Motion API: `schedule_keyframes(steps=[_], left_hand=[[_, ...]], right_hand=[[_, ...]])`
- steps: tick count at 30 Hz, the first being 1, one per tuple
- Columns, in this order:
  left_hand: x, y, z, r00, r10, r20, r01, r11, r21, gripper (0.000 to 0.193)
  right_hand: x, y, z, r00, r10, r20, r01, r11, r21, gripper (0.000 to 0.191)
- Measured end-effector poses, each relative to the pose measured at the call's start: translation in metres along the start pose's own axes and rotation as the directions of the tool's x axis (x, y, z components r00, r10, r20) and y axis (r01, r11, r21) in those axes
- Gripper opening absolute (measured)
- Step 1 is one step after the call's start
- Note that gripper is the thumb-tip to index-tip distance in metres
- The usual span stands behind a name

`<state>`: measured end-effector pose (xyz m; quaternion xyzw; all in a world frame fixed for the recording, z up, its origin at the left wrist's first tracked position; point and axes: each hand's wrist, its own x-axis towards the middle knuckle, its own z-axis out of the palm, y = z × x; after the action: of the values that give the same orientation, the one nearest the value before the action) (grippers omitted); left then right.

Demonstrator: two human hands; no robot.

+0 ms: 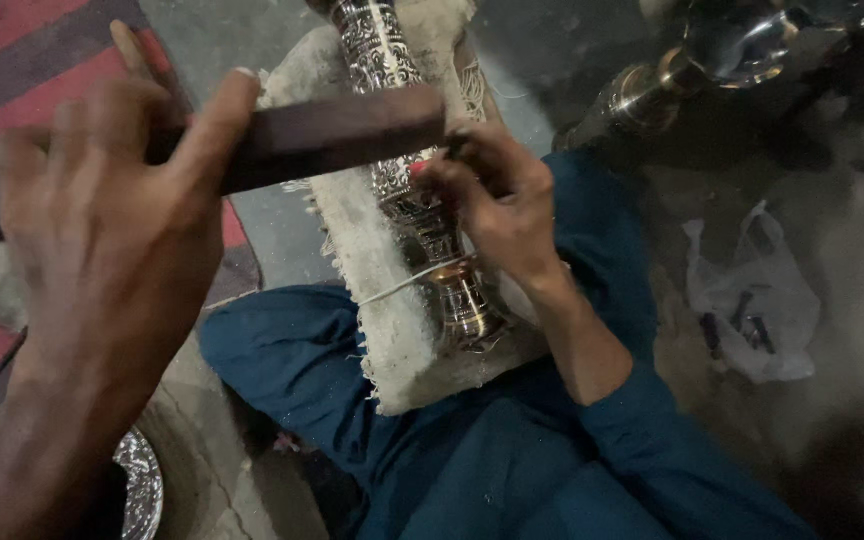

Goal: The person sits cross-legged and uses a small metal punch and a wooden mallet to emboss intricate patterns onto a silver-colored metal vase. The vase is stabilized on a cushioned support, and the person repeatedly taps the punch to create raised decorative details.

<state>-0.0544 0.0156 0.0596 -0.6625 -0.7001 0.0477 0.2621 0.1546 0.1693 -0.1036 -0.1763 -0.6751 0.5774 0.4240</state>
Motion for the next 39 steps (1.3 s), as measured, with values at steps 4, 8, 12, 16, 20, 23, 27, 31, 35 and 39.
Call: schedule_keyframes(steps=[4,8,12,16,20,23,27,31,35,39], left_hand=[[-0.003,0.002,0.002,0.978,-0.089,0.189,0.169,0.868,-0.466,0.073],[0.006,0.003,0.007,0.952,-0.052,0.301,0.236,0.751,-0.617,0.073],[0.017,0.003,0.004,0.92,-0.056,0.387,0.327,0.654,-0.683,0.078],[0.028,0.007,-0.005,0.907,-0.062,0.416,0.35,0.657,-0.668,0.076],[0.038,0.01,-0.02,0.963,0.119,0.24,-0.147,0.984,0.102,0.056],[0.043,0.015,-0.025,0.951,0.029,0.307,0.081,0.937,-0.341,0.075],[0.038,0.017,-0.027,0.977,0.075,0.202,-0.068,0.997,-0.039,0.059],[0.033,0.014,-0.022,0.986,0.103,0.132,-0.104,0.995,0.002,0.052],[0.029,0.011,-0.019,0.979,0.046,0.197,-0.019,0.99,-0.137,0.046],[0.026,0.006,-0.017,0.982,0.085,0.167,-0.075,0.995,-0.062,0.047]], right_hand=[[-0.003,0.007,-0.005,0.996,-0.092,-0.004,0.092,0.993,0.079,0.023],[-0.005,0.009,0.0,0.995,-0.09,-0.041,0.094,0.987,0.128,0.025],[-0.01,0.004,0.0,0.997,-0.031,-0.077,0.033,0.999,0.015,0.025],[-0.008,0.008,-0.002,0.989,-0.143,-0.041,0.144,0.989,0.016,0.026],[-0.005,0.018,-0.004,0.98,-0.197,-0.013,0.192,0.968,-0.163,0.026],[-0.003,0.024,-0.006,0.968,-0.249,-0.007,0.248,0.966,-0.072,0.026],[-0.003,0.027,-0.007,0.966,-0.257,-0.009,0.253,0.956,-0.146,0.025],[-0.003,0.026,-0.008,0.969,-0.249,-0.003,0.244,0.952,-0.184,0.023],[-0.002,0.025,-0.008,0.959,-0.282,0.007,0.281,0.955,-0.098,0.02],[0.001,0.025,-0.011,0.957,-0.288,0.042,0.291,0.948,-0.129,0.017]])
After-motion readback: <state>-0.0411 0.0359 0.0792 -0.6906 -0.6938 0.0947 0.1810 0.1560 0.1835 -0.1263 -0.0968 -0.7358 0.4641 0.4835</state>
